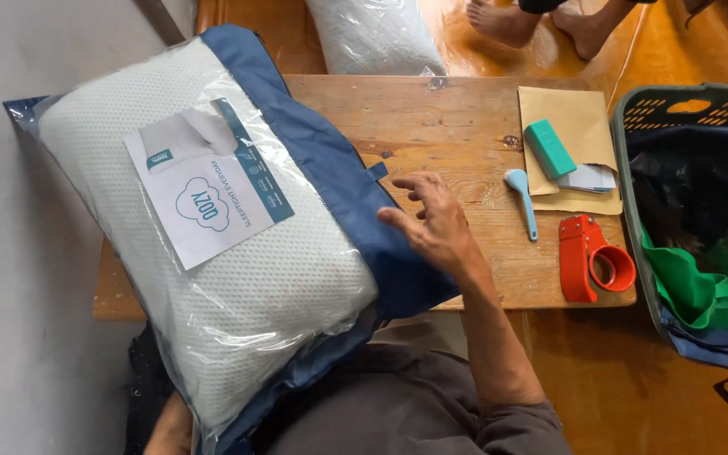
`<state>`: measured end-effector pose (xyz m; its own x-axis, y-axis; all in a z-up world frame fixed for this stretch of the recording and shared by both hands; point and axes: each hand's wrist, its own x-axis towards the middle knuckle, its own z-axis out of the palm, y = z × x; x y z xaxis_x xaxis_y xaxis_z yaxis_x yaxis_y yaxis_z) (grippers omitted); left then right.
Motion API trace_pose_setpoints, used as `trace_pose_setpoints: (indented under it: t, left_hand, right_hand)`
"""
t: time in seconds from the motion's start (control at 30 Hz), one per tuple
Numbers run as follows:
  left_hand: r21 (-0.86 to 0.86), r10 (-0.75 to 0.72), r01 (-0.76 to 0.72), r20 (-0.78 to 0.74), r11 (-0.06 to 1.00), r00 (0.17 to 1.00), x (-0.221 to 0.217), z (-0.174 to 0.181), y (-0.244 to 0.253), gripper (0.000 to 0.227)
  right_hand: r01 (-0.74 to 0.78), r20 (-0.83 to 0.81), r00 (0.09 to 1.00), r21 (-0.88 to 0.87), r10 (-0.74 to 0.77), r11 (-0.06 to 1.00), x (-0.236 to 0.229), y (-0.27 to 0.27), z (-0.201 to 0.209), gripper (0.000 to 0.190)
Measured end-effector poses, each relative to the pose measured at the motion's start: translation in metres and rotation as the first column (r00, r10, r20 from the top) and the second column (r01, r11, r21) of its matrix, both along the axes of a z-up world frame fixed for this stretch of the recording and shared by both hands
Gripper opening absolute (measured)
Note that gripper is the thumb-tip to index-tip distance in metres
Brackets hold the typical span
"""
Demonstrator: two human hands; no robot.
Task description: The person uses a green brush to scrub the surface of a blue pillow placed on a wooden table. They scrub the main body and the straps of the pillow, then flip it over to reveal a white pillow inside a plastic bag.
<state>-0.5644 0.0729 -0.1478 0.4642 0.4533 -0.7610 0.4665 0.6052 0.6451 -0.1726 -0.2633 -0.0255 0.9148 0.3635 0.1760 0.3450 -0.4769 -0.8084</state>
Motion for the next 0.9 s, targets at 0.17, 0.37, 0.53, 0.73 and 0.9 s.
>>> trace_pose_setpoints:
  t: [0.17, 0.37, 0.53, 0.73, 0.9]
  left_hand:
    - [0.101, -0.069, 0.063, 0.051, 0.993, 0.996, 0.088, 0.023, 0.078, 0.102]
    - [0.523, -0.315, 0.480, -0.376, 0.704, 0.872, 0.158, 0.183, 0.007, 0.110]
    - [0.542, -0.288, 0.417, -0.310, 0.729, 0.906, 0.132, 0.115, 0.045, 0.098]
    - [0.561, -0.271, 0.401, -0.304, 0.724, 0.913, 0.124, 0.084, 0.064, 0.099]
    - [0.573, -0.325, 0.416, -0.261, 0.706, 0.909, 0.121, 0.073, 0.072, 0.099]
  right_hand:
    - [-0.286, -0.626, 0.764, -0.112, 0.156, 0.952, -0.014, 0.023, -0.025, 0.058]
    - [-0.329, -0.856, 0.477, 0.035, 0.198, 0.944, -0.061, 0.059, -0.002, 0.101]
    - [0.555, -0.780, 0.323, 0.615, 0.536, 0.560, -0.016, 0.095, -0.101, 0.084]
    - [0.558, -0.267, 0.323, 0.828, 0.908, 0.045, 0.069, 0.136, -0.072, 0.098]
    - [0.342, -0.130, 0.737, 0.918, 0.664, -0.200, 0.144, 0.144, -0.051, 0.055]
